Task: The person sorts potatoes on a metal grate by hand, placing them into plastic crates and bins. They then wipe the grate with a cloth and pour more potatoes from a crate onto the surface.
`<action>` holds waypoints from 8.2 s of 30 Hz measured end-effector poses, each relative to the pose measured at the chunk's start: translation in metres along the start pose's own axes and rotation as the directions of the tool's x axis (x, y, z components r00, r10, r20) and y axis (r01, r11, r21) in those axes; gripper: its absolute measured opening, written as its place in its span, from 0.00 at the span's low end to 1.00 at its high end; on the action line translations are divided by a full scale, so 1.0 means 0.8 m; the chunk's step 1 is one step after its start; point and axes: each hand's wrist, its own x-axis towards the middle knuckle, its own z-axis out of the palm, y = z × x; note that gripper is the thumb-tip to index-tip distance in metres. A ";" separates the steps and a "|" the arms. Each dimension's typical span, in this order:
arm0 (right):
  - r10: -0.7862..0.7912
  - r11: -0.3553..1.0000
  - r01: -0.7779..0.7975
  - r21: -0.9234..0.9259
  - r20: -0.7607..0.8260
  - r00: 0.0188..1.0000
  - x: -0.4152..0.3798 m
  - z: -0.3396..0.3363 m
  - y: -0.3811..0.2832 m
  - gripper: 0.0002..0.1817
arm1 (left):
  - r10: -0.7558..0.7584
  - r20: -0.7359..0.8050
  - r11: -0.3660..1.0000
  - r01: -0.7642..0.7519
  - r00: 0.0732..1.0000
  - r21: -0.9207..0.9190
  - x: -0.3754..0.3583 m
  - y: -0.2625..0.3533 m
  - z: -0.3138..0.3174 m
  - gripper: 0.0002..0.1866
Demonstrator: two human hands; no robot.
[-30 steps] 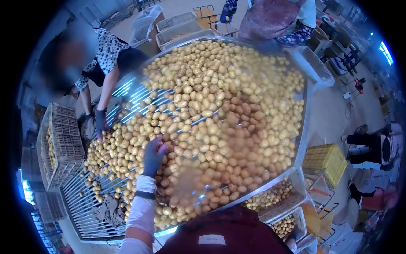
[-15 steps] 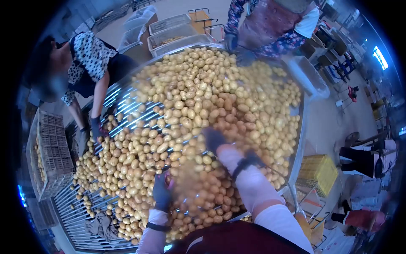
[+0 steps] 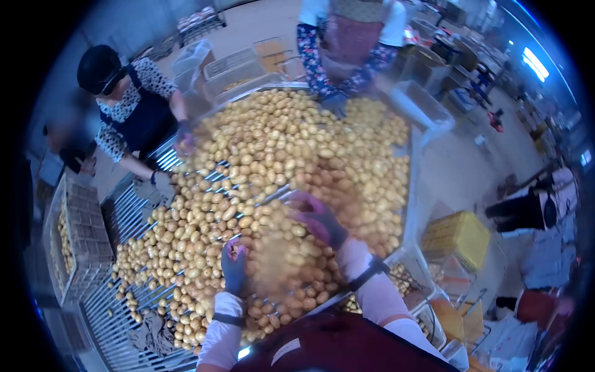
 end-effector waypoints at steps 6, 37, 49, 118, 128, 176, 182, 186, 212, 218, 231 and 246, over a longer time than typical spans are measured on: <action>0.067 0.784 0.027 0.620 -0.128 0.989 -0.145 0.011 0.002 0.29 | 0.208 0.417 0.836 -0.382 0.885 0.393 -0.060 0.034 0.149 0.18; -0.477 0.601 -0.698 -0.388 -0.876 0.077 -0.591 -0.201 0.225 0.26 | 0.379 0.768 0.541 -0.797 0.515 0.267 -0.013 -0.060 0.123 0.18; -0.498 0.401 -0.189 -0.896 -0.386 0.777 -0.117 -0.097 0.095 0.13 | -0.094 0.587 0.475 -0.482 0.804 0.736 -0.071 -0.033 0.105 0.10; -0.364 0.188 -0.449 -0.874 -0.486 0.794 0.211 -0.300 0.014 0.22 | 0.213 0.371 0.167 -0.408 0.904 0.898 0.096 -0.065 0.068 0.33; -0.206 0.275 -0.246 -0.929 -0.307 0.929 0.199 -0.274 0.065 0.25 | 0.275 0.371 0.152 -0.421 0.887 0.894 0.093 -0.072 0.070 0.32; -0.366 0.272 0.023 -0.962 -0.081 0.927 0.172 -0.124 0.102 0.31 | 0.380 0.178 0.537 -0.373 0.908 0.756 0.076 -0.039 0.030 0.11; -0.336 0.563 0.000 -0.826 -0.230 0.913 0.245 -0.095 0.124 0.36 | 0.348 0.246 0.508 -0.403 0.905 0.761 0.080 -0.054 0.019 0.11; -0.251 0.557 -0.125 -0.821 -0.310 0.917 0.269 -0.091 0.112 0.30 | 0.318 0.281 0.500 -0.412 0.906 0.762 0.083 -0.053 0.016 0.12; -0.051 -0.105 -0.140 -0.985 -0.136 0.989 0.298 -0.039 0.140 0.22 | 0.294 0.214 0.579 -0.352 0.932 0.736 0.080 -0.025 0.021 0.12; 0.066 -0.048 -0.155 -0.987 -0.158 0.985 0.306 -0.043 0.128 0.24 | 0.280 0.189 0.568 -0.321 0.941 0.758 0.080 -0.038 0.021 0.13; -0.277 0.961 0.272 -0.057 -0.258 0.925 -0.026 0.030 0.074 0.24 | 0.629 0.103 0.671 -0.606 0.770 0.428 0.018 -0.008 0.083 0.14; 0.020 0.706 0.671 0.225 -0.954 0.299 -0.627 -0.021 0.119 0.14 | 0.422 0.899 0.451 -0.832 -0.120 -0.323 -0.261 -0.047 0.312 0.35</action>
